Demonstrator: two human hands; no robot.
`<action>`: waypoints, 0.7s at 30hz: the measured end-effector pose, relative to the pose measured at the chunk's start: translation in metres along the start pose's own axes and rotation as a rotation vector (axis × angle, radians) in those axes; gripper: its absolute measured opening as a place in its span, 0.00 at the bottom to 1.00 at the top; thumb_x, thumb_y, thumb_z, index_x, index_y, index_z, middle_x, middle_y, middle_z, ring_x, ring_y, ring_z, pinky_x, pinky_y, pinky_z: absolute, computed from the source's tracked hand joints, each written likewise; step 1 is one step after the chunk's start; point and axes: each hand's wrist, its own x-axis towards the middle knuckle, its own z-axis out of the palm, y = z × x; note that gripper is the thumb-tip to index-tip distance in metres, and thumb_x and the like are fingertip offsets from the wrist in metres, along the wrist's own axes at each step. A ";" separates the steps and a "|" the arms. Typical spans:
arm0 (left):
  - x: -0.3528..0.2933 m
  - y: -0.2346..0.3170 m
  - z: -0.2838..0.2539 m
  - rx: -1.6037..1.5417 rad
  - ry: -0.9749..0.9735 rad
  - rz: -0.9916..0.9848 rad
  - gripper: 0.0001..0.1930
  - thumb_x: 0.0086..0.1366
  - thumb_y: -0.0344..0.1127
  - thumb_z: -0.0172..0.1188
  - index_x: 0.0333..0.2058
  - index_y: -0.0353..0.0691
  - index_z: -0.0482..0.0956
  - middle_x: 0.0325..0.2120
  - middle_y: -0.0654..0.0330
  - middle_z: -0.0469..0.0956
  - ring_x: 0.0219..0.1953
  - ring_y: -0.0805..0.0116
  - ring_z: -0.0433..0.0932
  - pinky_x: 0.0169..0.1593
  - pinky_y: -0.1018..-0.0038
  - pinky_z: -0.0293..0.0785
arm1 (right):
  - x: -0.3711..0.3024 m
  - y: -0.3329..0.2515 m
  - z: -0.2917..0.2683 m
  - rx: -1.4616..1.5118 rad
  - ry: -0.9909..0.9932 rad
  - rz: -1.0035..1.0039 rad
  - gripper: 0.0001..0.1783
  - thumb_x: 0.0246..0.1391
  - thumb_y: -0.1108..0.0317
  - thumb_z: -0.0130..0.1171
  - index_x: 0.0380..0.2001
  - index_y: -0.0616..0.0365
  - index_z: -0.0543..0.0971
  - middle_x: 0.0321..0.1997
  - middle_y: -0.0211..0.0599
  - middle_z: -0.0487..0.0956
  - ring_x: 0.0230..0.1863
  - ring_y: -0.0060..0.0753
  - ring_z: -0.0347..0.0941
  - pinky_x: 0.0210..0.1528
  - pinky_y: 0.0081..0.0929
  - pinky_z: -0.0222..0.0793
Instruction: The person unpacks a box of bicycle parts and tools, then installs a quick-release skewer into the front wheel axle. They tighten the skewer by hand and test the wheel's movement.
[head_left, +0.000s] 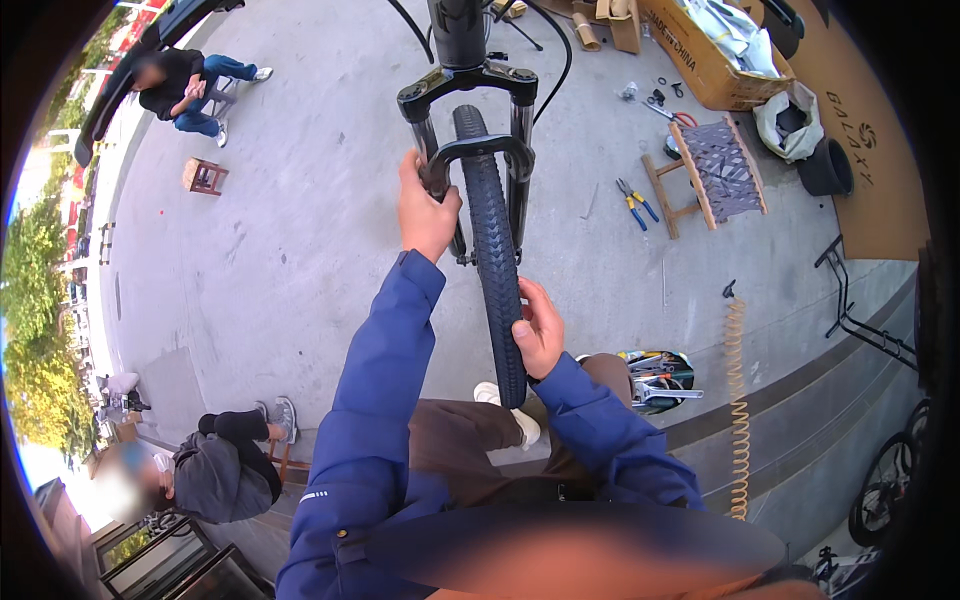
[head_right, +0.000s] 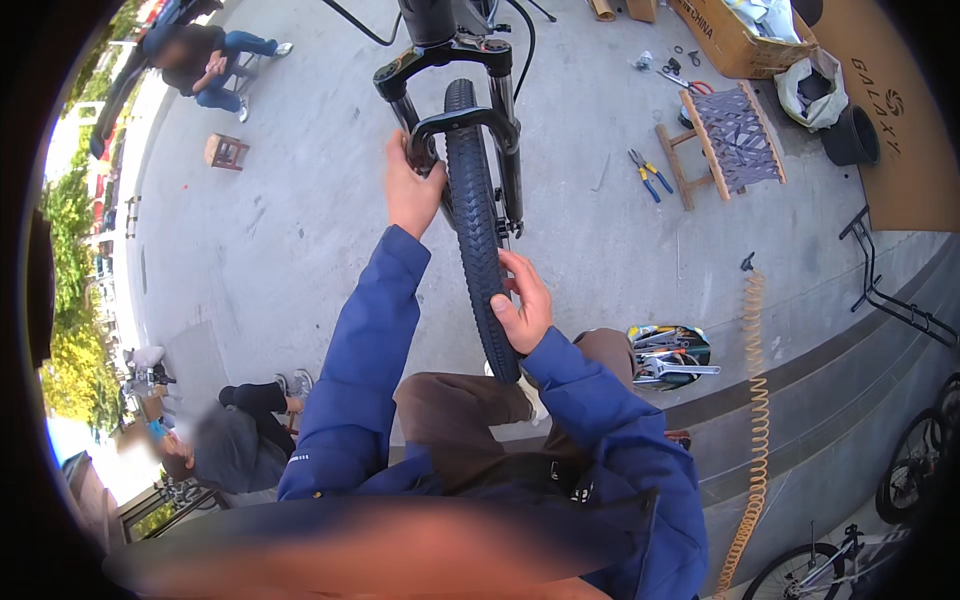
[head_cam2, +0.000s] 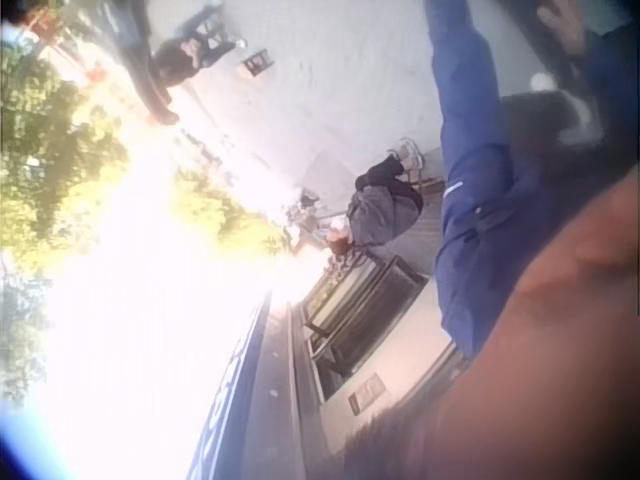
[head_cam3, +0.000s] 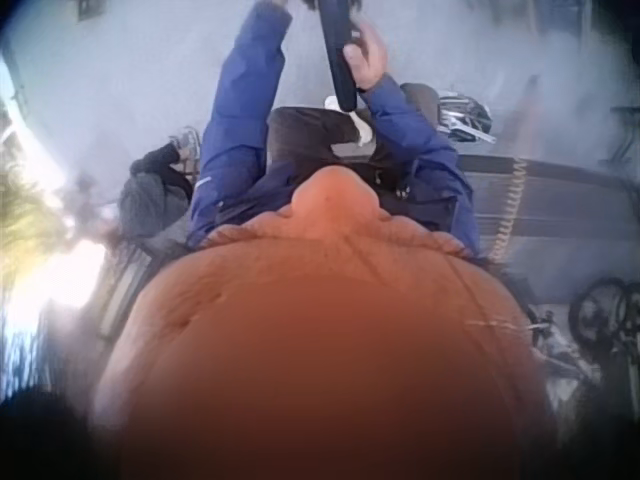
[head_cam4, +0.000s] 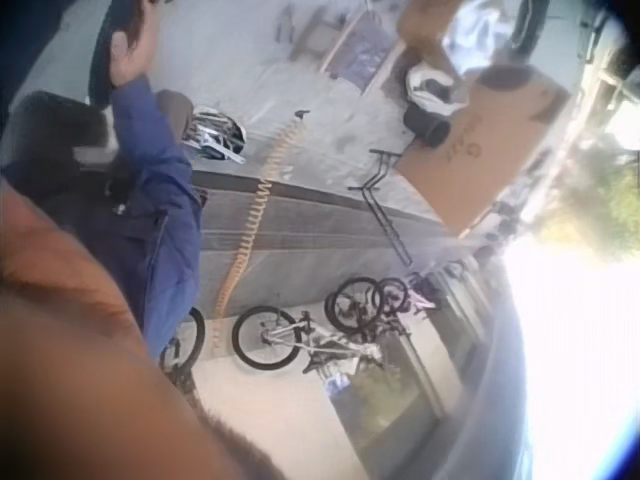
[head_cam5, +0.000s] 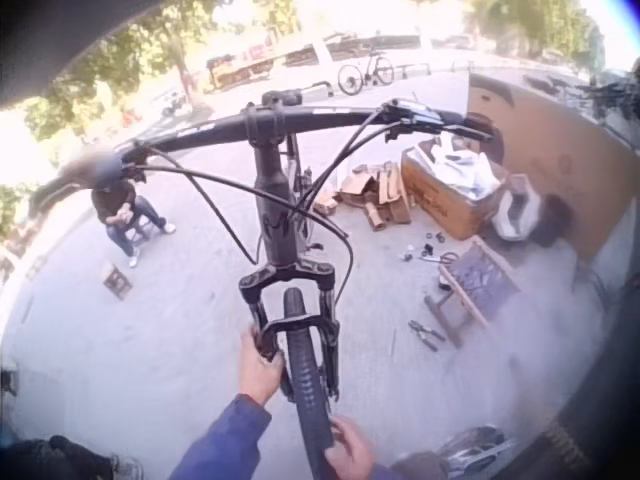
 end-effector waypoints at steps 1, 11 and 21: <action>-0.013 0.004 -0.004 -0.002 0.009 -0.013 0.36 0.63 0.26 0.67 0.68 0.35 0.63 0.53 0.48 0.78 0.52 0.53 0.83 0.53 0.63 0.79 | -0.001 -0.010 0.000 -0.093 0.017 0.001 0.42 0.65 0.40 0.63 0.67 0.64 0.73 0.67 0.45 0.74 0.63 0.39 0.74 0.56 0.34 0.76; -0.125 0.092 -0.017 -0.394 -0.129 -0.556 0.33 0.73 0.40 0.65 0.70 0.31 0.64 0.60 0.47 0.76 0.56 0.60 0.80 0.57 0.66 0.78 | -0.017 -0.072 0.030 -0.476 0.230 0.292 0.18 0.65 0.63 0.65 0.53 0.64 0.82 0.46 0.47 0.83 0.40 0.46 0.82 0.45 0.37 0.78; -0.113 0.129 0.009 -0.026 -0.076 -0.517 0.39 0.62 0.39 0.72 0.68 0.34 0.64 0.43 0.47 0.83 0.43 0.54 0.84 0.50 0.62 0.79 | -0.018 -0.067 0.029 -0.559 0.229 0.405 0.13 0.66 0.66 0.62 0.47 0.66 0.79 0.44 0.52 0.83 0.41 0.49 0.85 0.44 0.39 0.80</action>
